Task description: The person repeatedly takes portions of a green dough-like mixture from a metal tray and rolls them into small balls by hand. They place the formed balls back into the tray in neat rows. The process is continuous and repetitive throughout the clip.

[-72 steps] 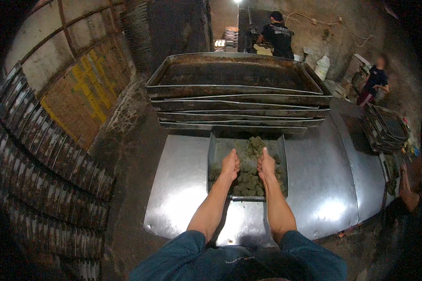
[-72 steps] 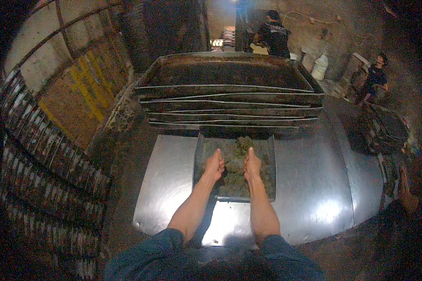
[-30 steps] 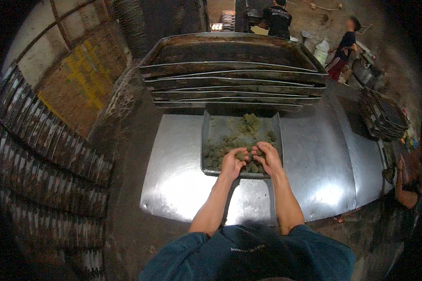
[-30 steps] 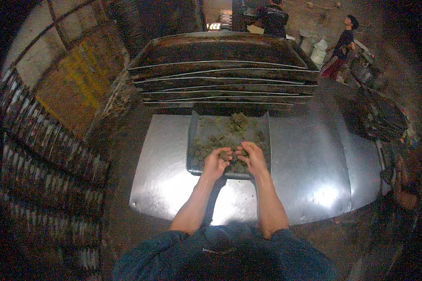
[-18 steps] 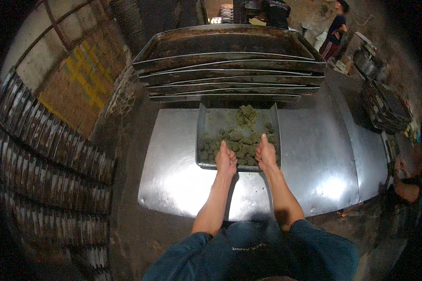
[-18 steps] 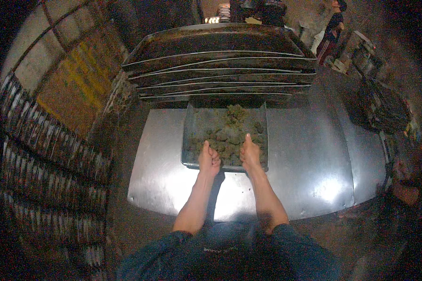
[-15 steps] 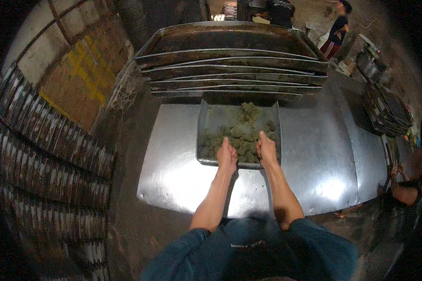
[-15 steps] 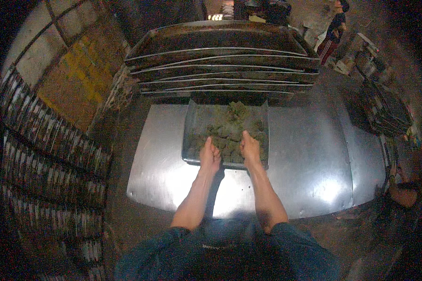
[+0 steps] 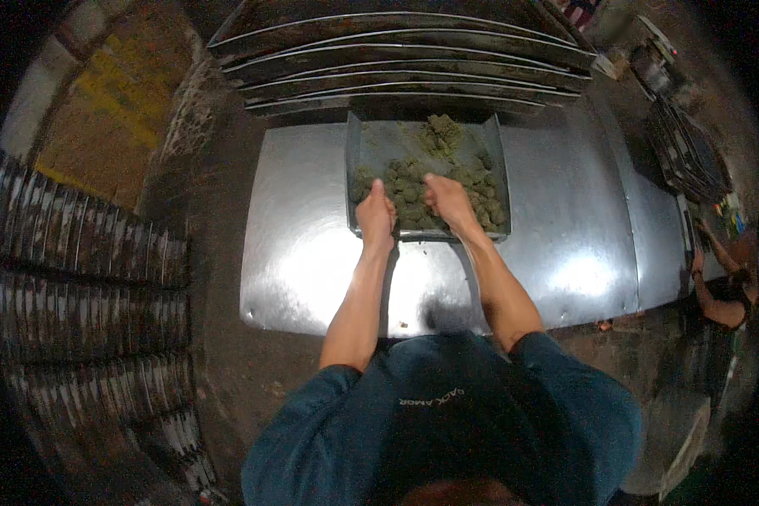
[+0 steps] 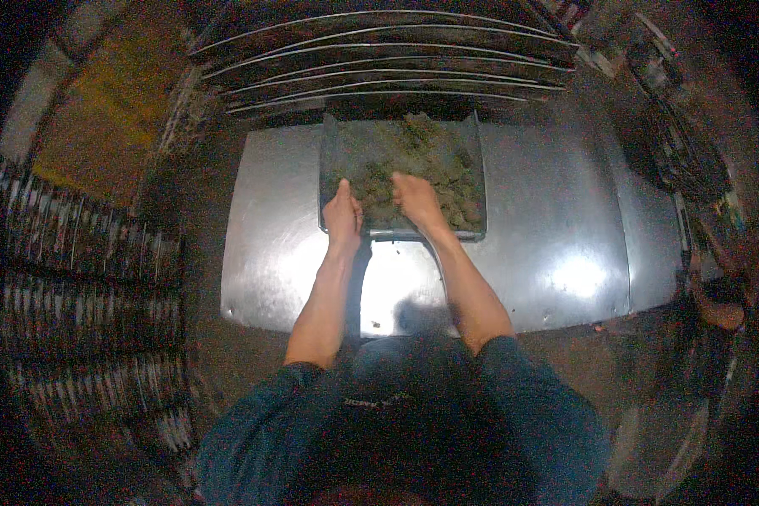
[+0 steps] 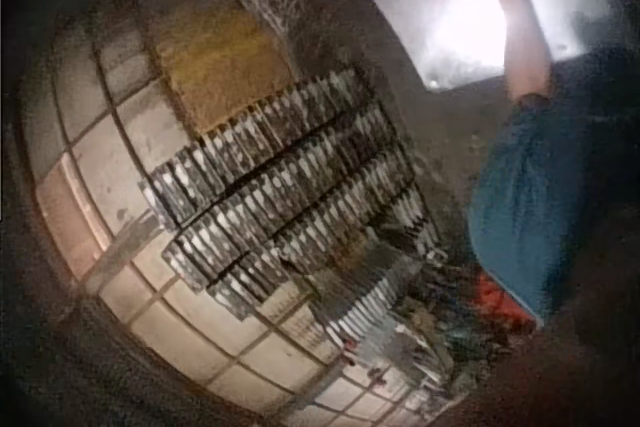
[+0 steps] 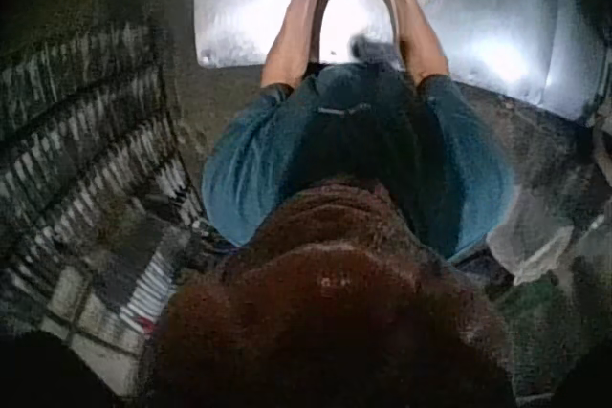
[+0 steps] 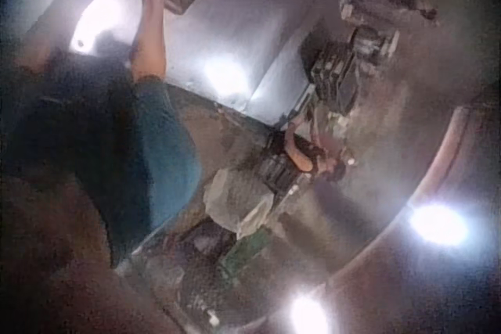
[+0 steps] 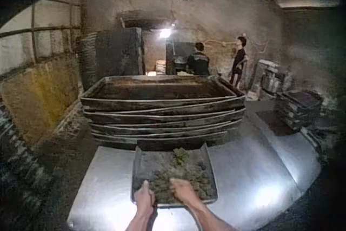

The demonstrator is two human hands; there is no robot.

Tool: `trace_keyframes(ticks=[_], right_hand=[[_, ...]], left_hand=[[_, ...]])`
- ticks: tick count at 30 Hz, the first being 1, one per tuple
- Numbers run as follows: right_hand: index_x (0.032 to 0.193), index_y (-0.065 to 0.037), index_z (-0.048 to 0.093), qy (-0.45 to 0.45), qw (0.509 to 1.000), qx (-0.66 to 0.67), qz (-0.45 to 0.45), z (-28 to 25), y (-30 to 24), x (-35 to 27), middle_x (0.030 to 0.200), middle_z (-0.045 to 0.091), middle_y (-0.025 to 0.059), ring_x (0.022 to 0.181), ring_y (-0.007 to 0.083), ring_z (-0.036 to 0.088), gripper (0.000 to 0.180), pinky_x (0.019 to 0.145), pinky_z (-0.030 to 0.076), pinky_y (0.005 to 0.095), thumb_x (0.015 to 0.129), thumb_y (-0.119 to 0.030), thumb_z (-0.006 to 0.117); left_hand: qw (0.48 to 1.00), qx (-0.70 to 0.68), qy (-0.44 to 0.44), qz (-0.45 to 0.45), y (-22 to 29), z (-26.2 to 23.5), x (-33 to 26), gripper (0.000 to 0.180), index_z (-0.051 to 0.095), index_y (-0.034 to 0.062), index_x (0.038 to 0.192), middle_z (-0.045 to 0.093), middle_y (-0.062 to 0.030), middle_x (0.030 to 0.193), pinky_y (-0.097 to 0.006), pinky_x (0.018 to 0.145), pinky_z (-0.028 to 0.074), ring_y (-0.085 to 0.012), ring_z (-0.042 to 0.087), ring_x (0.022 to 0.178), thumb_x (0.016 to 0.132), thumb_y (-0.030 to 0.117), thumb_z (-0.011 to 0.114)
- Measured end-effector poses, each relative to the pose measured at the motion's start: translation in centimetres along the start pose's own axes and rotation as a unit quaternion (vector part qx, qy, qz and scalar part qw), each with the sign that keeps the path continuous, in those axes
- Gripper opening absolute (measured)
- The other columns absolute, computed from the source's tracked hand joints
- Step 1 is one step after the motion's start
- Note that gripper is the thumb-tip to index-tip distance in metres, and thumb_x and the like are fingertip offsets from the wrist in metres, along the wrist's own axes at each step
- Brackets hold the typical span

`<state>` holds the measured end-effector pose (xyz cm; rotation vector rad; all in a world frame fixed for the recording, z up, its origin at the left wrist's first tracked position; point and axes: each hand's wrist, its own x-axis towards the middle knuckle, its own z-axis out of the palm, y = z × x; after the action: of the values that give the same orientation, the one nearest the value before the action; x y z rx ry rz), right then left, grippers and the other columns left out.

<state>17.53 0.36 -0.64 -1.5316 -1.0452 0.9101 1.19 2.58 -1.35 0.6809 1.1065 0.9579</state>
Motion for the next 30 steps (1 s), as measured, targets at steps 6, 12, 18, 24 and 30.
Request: trace_keyframes(ticks=[6, 12, 18, 24, 30], right_hand=[[0.091, -0.001, 0.060, 0.008, 0.877, -0.461, -0.133, -1.1, 0.6, 9.2, 0.080, 0.059, 0.0229, 0.082, 0.0364, 0.059, 0.024, 0.065, 0.048, 0.0443, 0.081, -0.021, 0.051], [0.081, 0.005, 0.059, 0.060, 0.794, -0.570, -0.201, 0.1, 6.7, 14.0, 0.065, 0.056, 0.0235, 0.062, 0.0357, 0.057, 0.019, 0.055, 0.046, 0.0432, 0.080, -0.009, 0.047], [0.078, 0.003, 0.063, -0.083, 0.826, -0.514, -0.215, -0.5, 5.3, 15.4, 0.064, 0.053, 0.0259, 0.062, 0.0390, 0.056, 0.021, 0.055, 0.044, 0.0445, 0.079, -0.015, 0.053], [0.087, 0.000, 0.064, -0.093, 0.764, -0.616, -0.168, 3.5, 5.7, 13.9, 0.073, 0.062, 0.0192, 0.061, 0.0336, 0.058, 0.028, 0.059, 0.046, 0.0408, 0.075, -0.025, 0.062], [0.087, -0.004, 0.064, -0.092, 0.890, -0.423, -0.140, 0.2, -1.7, 12.7, 0.082, 0.063, 0.0158, 0.071, 0.0272, 0.060, 0.029, 0.063, 0.047, 0.0375, 0.071, -0.028, 0.065]], left_hand=[[0.884, 0.398, -0.033, 0.244, 3.2, -0.4, -1.8, 0.041, 0.055, 0.0053, 0.113, 0.049, -0.0174, 0.121, -0.035, 0.095, 0.034, -0.0307, 0.048, 0.111, 0.084, 0.034, 0.050], [0.925, 0.328, 0.010, 0.190, 5.2, -6.6, -3.7, 0.030, 0.057, 0.0024, 0.108, 0.051, -0.0166, 0.117, -0.033, 0.088, 0.041, -0.0288, 0.051, 0.107, 0.084, 0.020, 0.051], [0.988, 0.125, 0.039, 0.083, 5.9, -9.8, -3.8, 0.025, 0.058, -0.0017, 0.103, 0.060, -0.0108, 0.096, -0.025, 0.076, 0.044, -0.0150, 0.057, 0.085, 0.086, 0.014, 0.050], [0.991, 0.108, 0.016, 0.074, 5.4, -8.7, -2.3, 0.025, 0.059, -0.0015, 0.102, 0.062, -0.0075, 0.080, -0.023, 0.062, 0.044, -0.0111, 0.055, 0.070, 0.087, 0.015, 0.048], [0.992, 0.047, -0.113, -0.036, 4.8, -2.8, 3.2, 0.050, 0.042, -0.0020, 0.120, 0.052, -0.0194, 0.109, -0.028, 0.059, 0.051, -0.0194, 0.056, 0.083, 0.089, 0.037, 0.042]])
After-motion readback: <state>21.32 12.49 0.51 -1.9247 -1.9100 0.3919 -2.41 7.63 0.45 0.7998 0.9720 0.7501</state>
